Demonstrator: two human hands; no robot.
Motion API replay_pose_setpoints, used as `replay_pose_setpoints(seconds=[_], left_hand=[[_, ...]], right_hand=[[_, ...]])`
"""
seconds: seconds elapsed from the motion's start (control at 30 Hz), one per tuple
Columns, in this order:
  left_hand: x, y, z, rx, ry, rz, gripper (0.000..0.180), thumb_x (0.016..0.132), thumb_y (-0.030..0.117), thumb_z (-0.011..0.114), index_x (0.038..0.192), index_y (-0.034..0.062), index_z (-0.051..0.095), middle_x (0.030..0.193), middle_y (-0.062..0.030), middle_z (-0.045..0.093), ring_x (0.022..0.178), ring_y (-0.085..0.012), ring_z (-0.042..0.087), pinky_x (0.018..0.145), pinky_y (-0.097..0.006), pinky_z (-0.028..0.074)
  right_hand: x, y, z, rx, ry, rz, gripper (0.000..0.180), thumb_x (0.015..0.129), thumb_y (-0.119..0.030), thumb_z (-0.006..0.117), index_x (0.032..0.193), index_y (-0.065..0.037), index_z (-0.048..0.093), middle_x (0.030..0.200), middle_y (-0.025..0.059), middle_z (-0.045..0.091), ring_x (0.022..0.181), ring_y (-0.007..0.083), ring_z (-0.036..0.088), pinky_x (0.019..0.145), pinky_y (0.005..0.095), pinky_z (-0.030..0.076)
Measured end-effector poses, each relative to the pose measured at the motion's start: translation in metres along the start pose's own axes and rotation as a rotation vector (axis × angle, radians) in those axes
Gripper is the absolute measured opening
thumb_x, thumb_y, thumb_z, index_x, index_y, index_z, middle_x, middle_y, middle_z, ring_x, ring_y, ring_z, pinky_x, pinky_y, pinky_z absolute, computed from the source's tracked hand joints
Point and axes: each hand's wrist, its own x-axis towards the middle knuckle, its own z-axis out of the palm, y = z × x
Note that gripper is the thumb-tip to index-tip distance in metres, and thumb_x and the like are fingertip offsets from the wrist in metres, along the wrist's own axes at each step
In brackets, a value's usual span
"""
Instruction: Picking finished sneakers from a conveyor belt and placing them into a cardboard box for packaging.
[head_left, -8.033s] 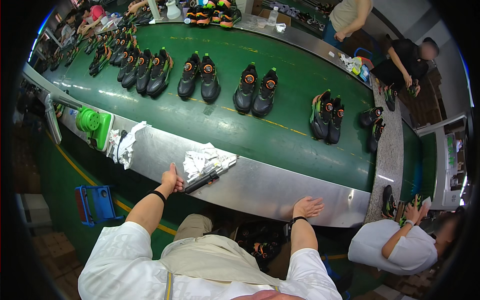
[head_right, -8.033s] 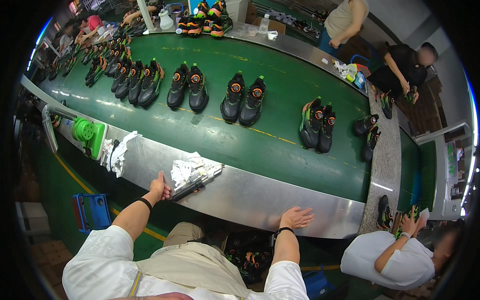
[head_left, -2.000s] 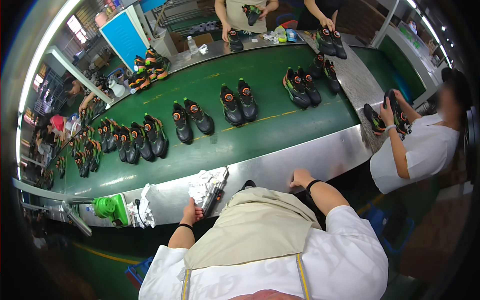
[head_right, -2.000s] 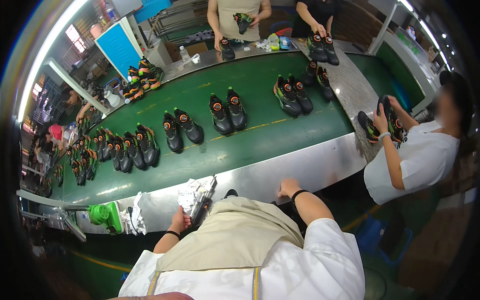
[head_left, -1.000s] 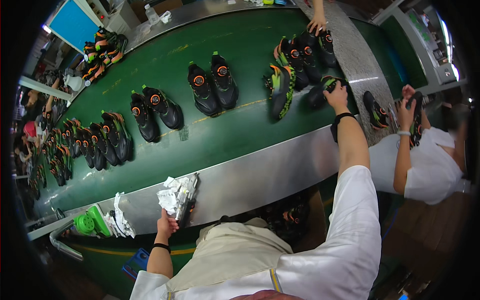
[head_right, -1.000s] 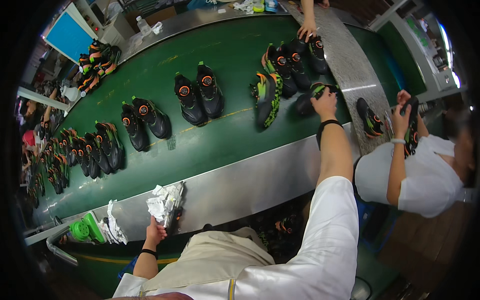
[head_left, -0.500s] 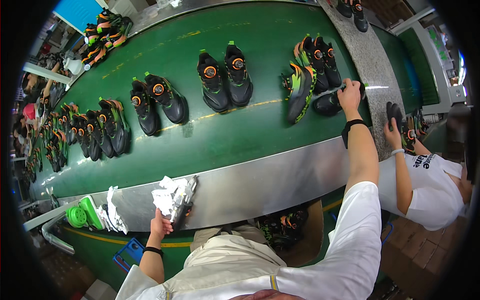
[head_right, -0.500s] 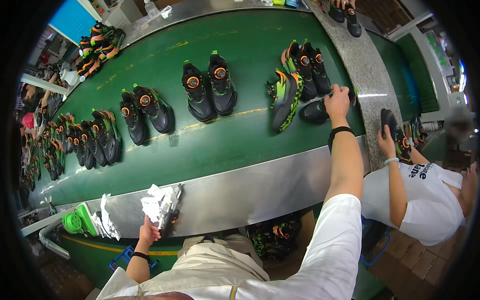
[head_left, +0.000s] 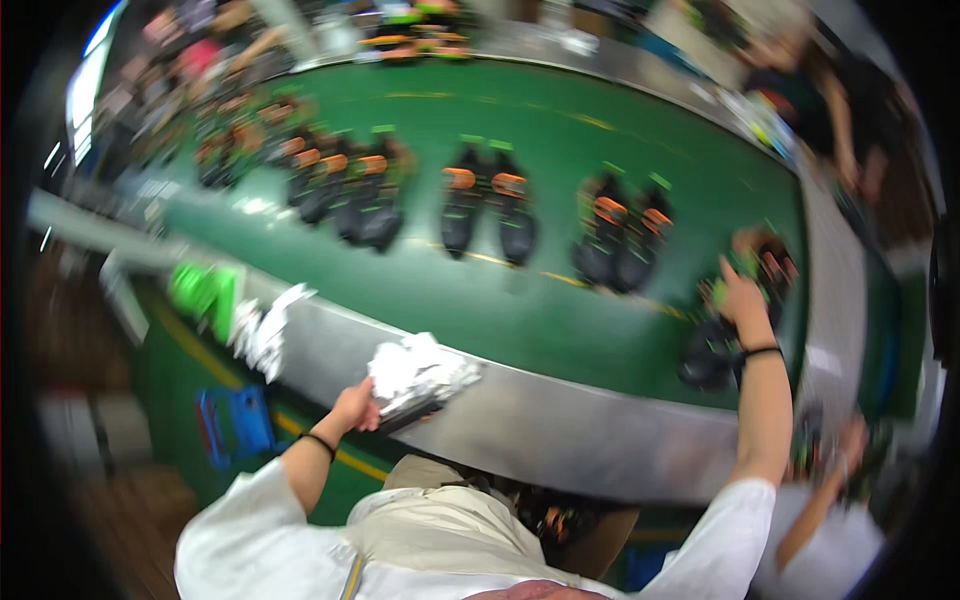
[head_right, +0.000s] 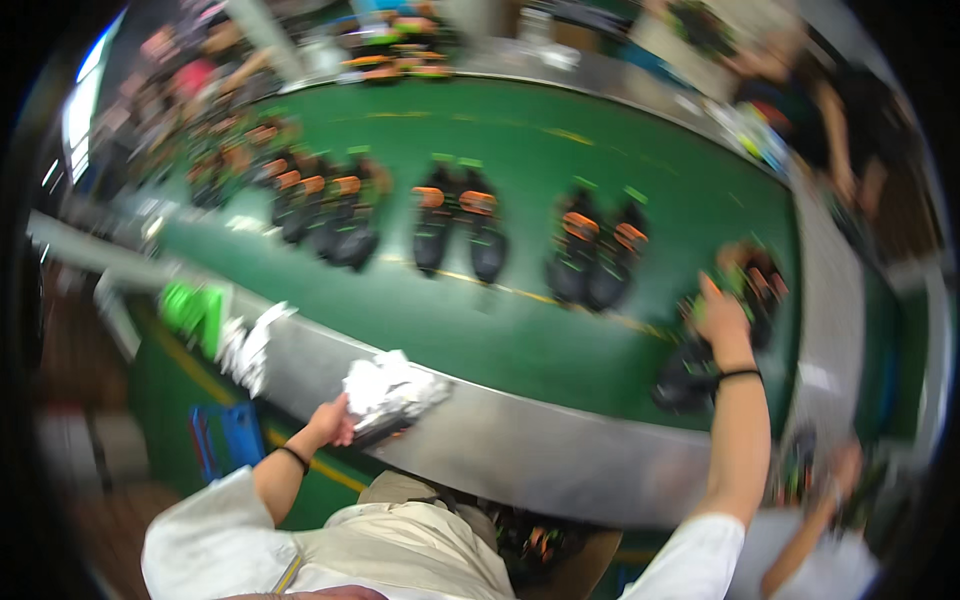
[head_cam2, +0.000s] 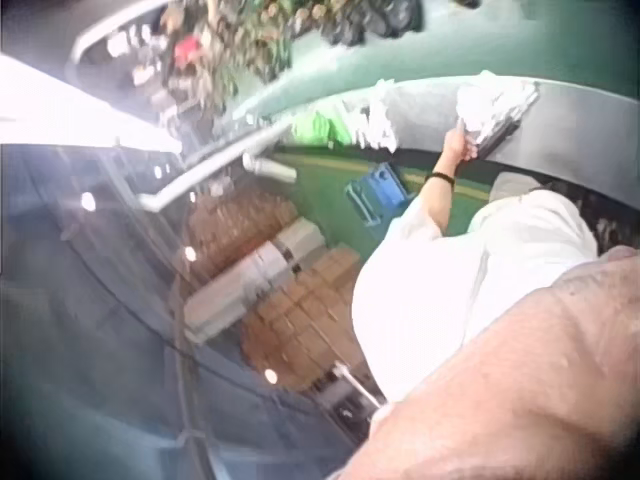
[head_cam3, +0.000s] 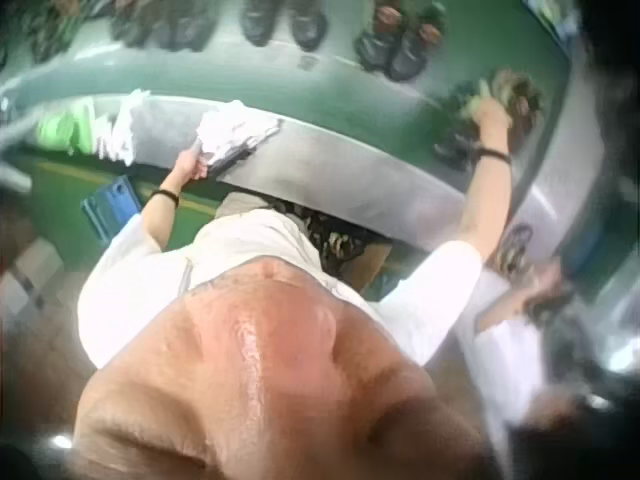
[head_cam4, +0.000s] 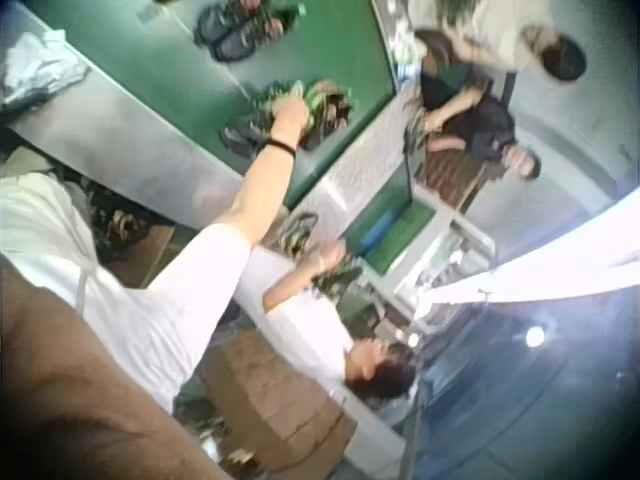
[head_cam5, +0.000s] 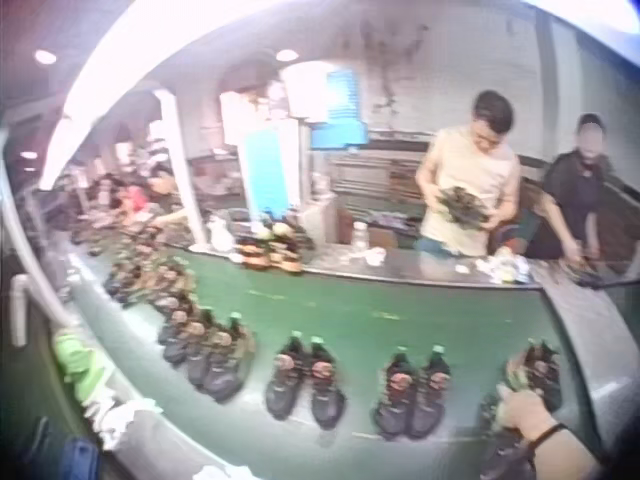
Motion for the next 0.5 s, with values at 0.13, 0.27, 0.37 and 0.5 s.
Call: replay_pose_setpoints(seconds=[0.13,0.27,0.37,0.5], left_hand=[[-0.016,-0.01,0.008,0.095,-0.015,-0.027,0.082,0.094,0.07,0.037,0.073,-0.0028,0.068,0.064,-0.0139,0.067,0.051,-0.0225,0.066,0.042,-0.031,0.047],[-0.049,-0.033,-0.004,0.052,0.036,-0.083,0.085,0.09,0.075,0.037,0.075,-0.0016,0.071,0.067,-0.0122,0.069,0.053,-0.0208,0.068,0.044,-0.03,0.049],[-0.057,-0.035,-0.017,0.045,0.024,-0.07,0.086,0.09,0.076,0.037,0.075,-0.0019,0.071,0.067,-0.0123,0.069,0.054,-0.0212,0.068,0.044,-0.03,0.048],[-0.056,-0.034,-0.029,0.066,-0.012,-0.032,0.088,0.09,0.077,0.036,0.076,-0.0022,0.071,0.067,-0.0124,0.069,0.054,-0.0221,0.068,0.044,-0.03,0.048]], right_hand=[[-0.024,0.046,0.062,-0.293,-0.05,0.077,0.069,0.089,-0.052,0.056,0.143,-0.011,0.046,0.123,0.0195,0.065,0.113,0.0396,0.062,0.096,0.0504,0.048],[-0.012,0.024,0.046,-0.202,-0.119,0.219,0.043,0.082,-0.034,0.066,0.11,-0.002,0.067,0.112,0.0237,0.068,0.108,0.0385,0.065,0.094,0.0452,0.051],[-0.043,0.038,0.027,-0.093,-0.092,0.251,0.046,0.071,-0.03,0.078,0.104,0.001,0.07,0.109,0.0252,0.069,0.104,0.0364,0.067,0.09,0.043,0.053],[-0.12,0.087,0.033,0.436,-0.114,0.456,0.067,0.058,-0.035,0.087,0.11,0.002,0.068,0.108,0.0221,0.071,0.097,0.0347,0.07,0.087,0.043,0.054]])
